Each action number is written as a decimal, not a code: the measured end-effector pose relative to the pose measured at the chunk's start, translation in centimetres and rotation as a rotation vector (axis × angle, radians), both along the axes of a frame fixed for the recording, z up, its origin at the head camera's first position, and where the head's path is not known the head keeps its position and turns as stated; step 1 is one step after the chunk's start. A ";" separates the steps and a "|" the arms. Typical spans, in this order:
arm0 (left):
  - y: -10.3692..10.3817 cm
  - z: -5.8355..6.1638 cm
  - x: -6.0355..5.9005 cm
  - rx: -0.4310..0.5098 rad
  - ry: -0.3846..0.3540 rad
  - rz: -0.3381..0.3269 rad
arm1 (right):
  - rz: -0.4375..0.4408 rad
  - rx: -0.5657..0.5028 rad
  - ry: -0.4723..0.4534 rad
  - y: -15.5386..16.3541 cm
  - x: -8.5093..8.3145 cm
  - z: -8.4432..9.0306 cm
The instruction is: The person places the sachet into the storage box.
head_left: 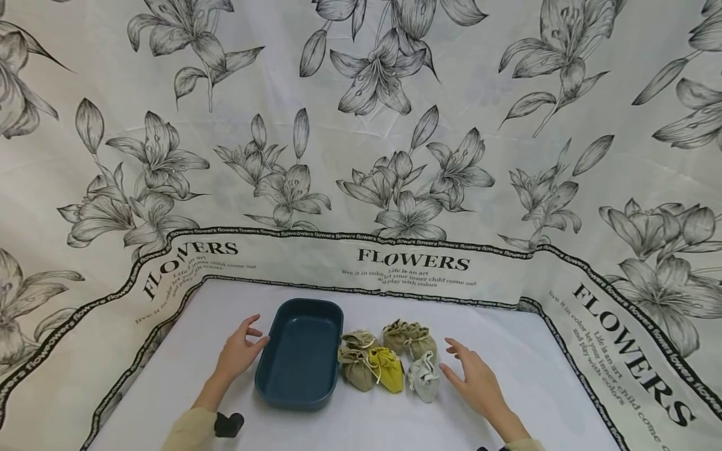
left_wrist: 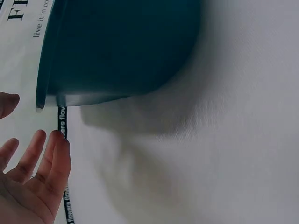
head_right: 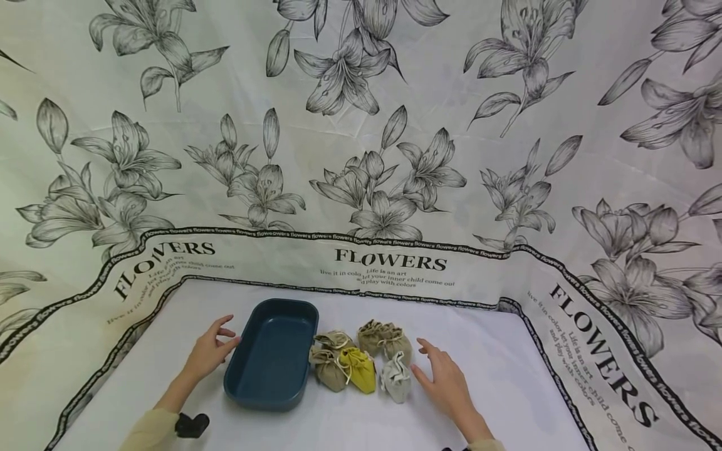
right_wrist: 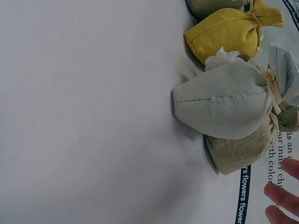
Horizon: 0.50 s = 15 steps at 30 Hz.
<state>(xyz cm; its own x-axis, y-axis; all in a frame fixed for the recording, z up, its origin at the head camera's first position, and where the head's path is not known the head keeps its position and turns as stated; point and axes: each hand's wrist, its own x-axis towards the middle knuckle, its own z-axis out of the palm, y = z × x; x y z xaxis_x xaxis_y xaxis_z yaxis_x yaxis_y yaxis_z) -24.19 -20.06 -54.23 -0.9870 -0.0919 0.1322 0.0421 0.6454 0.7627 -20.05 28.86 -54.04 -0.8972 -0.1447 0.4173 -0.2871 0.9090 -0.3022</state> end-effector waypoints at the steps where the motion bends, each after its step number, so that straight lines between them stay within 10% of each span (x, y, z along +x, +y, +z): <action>1: 0.0 -0.1 -0.1 0.042 -0.014 -0.002 | 0.005 -0.006 -0.002 -0.1 0.1 0.0; 15: 0.2 -0.9 -1.1 0.227 -0.117 0.006 | 0.057 -0.211 -0.105 -1.2 1.1 -0.8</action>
<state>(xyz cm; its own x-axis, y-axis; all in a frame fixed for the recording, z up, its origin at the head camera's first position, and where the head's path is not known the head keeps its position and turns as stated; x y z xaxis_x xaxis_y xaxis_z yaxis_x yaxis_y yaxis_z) -25.29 -19.86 -55.14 -0.9936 -0.1124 -0.0079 -0.0588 0.4570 0.8875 -18.90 27.67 -54.84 -0.9301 -0.1155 0.3486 -0.2930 0.8056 -0.5149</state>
